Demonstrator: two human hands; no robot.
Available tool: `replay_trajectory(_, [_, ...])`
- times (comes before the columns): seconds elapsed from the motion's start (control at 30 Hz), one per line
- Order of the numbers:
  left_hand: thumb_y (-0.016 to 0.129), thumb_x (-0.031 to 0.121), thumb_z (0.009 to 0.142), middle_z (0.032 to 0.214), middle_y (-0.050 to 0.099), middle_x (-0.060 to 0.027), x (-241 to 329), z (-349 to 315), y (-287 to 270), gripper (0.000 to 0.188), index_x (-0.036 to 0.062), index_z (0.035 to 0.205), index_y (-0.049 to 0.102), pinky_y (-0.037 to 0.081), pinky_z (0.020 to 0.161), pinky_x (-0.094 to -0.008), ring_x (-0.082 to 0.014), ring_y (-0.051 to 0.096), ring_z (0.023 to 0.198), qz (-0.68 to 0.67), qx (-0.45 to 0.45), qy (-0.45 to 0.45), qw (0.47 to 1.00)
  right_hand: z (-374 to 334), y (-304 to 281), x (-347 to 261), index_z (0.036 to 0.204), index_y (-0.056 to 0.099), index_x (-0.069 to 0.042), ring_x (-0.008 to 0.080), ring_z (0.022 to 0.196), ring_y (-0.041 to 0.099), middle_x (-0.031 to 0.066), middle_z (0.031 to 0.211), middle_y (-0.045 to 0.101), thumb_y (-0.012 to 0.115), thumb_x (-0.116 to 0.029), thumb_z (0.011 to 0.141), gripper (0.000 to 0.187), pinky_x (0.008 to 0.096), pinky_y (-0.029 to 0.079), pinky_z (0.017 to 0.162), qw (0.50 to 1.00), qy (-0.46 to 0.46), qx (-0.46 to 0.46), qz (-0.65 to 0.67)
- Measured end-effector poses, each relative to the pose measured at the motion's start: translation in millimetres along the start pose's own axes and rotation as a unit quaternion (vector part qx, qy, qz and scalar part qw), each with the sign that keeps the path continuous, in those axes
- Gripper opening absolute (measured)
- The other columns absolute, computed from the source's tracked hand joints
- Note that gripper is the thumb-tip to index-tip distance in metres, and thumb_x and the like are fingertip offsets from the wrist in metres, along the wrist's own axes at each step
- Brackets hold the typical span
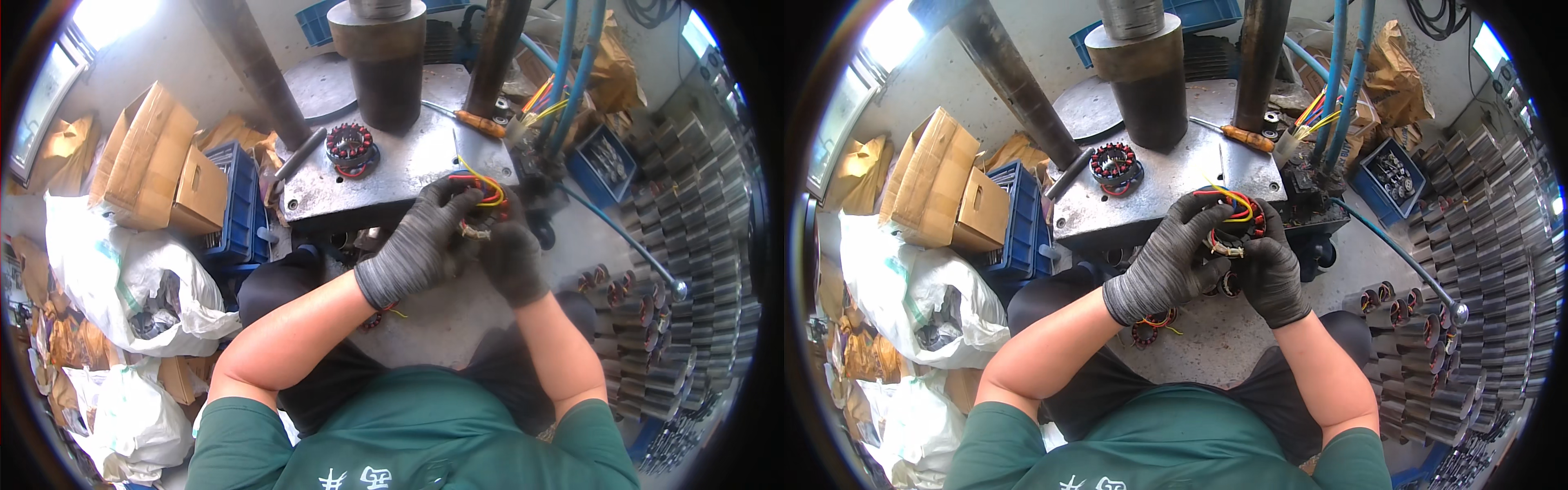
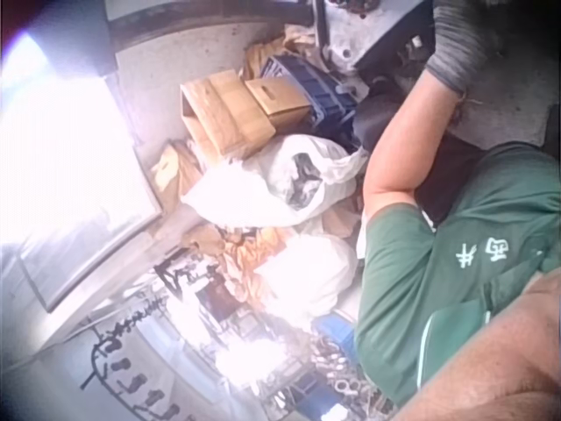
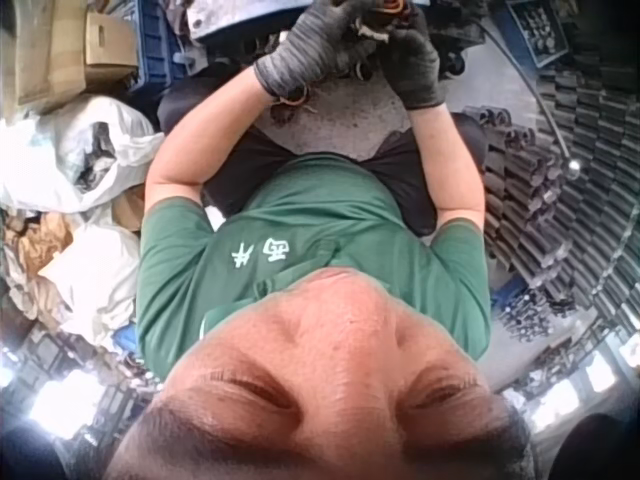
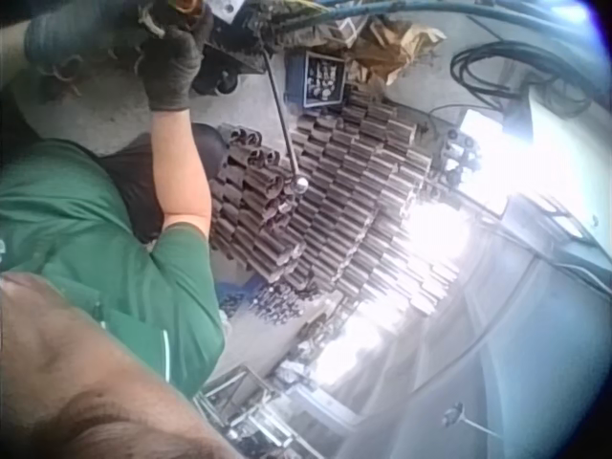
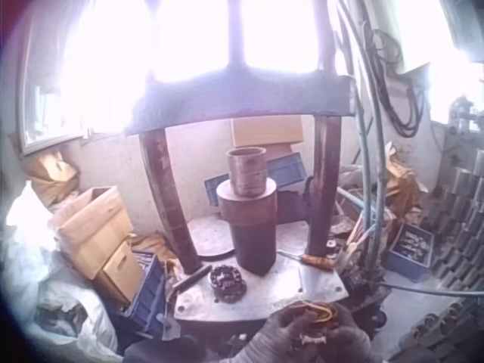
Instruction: The person prepares electric motor stators by hand-threading colorful wires through the metal core and then uses a hydraulic press to fit a metal sleeve over each assembled stator.
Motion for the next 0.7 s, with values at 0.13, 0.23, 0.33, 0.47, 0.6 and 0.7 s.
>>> replay_trajectory(0.13, [0.078, 0.001, 0.084, 0.143, 0.052, -0.0203, -18, -3, 16, 0.068, 0.0077, 0.147, 0.053, 0.054, 0.108, -0.0408, -0.0353, 0.058, 0.131, -0.092, -0.017, 0.023, 0.995, -4, 11, -11, 0.149, 0.048, -0.007, 0.0267, 0.127, 0.062, 0.0133, 0.139, 0.061, 0.067, -0.015, 0.089, 0.063, 0.0439, 0.049, 0.114, 0.877, -0.065, 0.051, -0.473])
replay_trajectory(0.23, [0.078, -0.001, 0.082, 0.147, 0.049, -0.0218, -9, 3, 8, 0.065, 0.0075, 0.143, 0.057, 0.051, 0.11, -0.0425, -0.0397, 0.056, 0.132, -0.101, -0.037, 0.049, 0.993, -2, -2, -9, 0.145, 0.052, -0.007, 0.0262, 0.127, 0.062, 0.0125, 0.138, 0.062, 0.069, -0.02, 0.092, 0.057, 0.0424, 0.048, 0.113, 0.982, -0.024, -0.018, -0.189])
replay_trajectory(0.33, [0.078, -0.001, 0.081, 0.149, 0.048, -0.0218, 1, 5, 2, 0.059, 0.0072, 0.137, 0.062, 0.051, 0.11, -0.043, -0.0404, 0.056, 0.132, 0.066, -0.039, 0.132, 0.988, -3, -5, -4, 0.143, 0.054, -0.007, 0.025, 0.126, 0.062, 0.0114, 0.136, 0.064, 0.069, -0.025, 0.095, 0.053, 0.0422, 0.049, 0.111, 0.994, -0.015, -0.038, -0.103])
replay_trajectory(0.47, [0.08, 0.002, 0.082, 0.15, 0.047, -0.0203, 0, 7, -3, 0.061, 0.008, 0.139, 0.059, 0.051, 0.11, -0.0437, -0.0359, 0.057, 0.133, -0.039, -0.049, 0.116, 0.991, -3, -5, -1, 0.141, 0.055, -0.007, 0.0245, 0.124, 0.064, 0.0105, 0.133, 0.064, 0.072, -0.025, 0.095, 0.053, 0.0414, 0.051, 0.109, 0.997, 0.017, 0.056, -0.039])
replay_trajectory(0.6, [0.083, 0.006, 0.085, 0.145, 0.052, -0.0186, 0, -1, 5, 0.068, 0.0065, 0.144, 0.051, 0.051, 0.109, -0.0432, -0.0301, 0.061, 0.128, -0.155, -0.024, -0.082, 0.984, -3, -2, 0, 0.141, 0.053, -0.006, 0.0252, 0.121, 0.065, 0.0111, 0.131, 0.064, 0.075, -0.017, 0.092, 0.056, 0.0405, 0.053, 0.106, 0.997, -0.001, 0.068, -0.039])
replay_trajectory(0.7, [0.085, 0.01, 0.087, 0.138, 0.057, -0.0161, -9, 1, 13, 0.076, 0.0037, 0.149, 0.043, 0.055, 0.103, -0.0385, -0.0245, 0.063, 0.122, -0.253, -0.022, -0.155, 0.955, -3, -5, 1, 0.143, 0.049, -0.006, 0.025, 0.12, 0.065, 0.0115, 0.131, 0.063, 0.075, -0.015, 0.09, 0.061, 0.0409, 0.054, 0.106, 0.994, -0.039, 0.072, -0.074])
Point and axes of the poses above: each hand's wrist, its own z-axis towards the middle knuckle, its own y-axis out of the palm, x = y × z, the point moved 1 cm from there along z, towards the middle knuckle
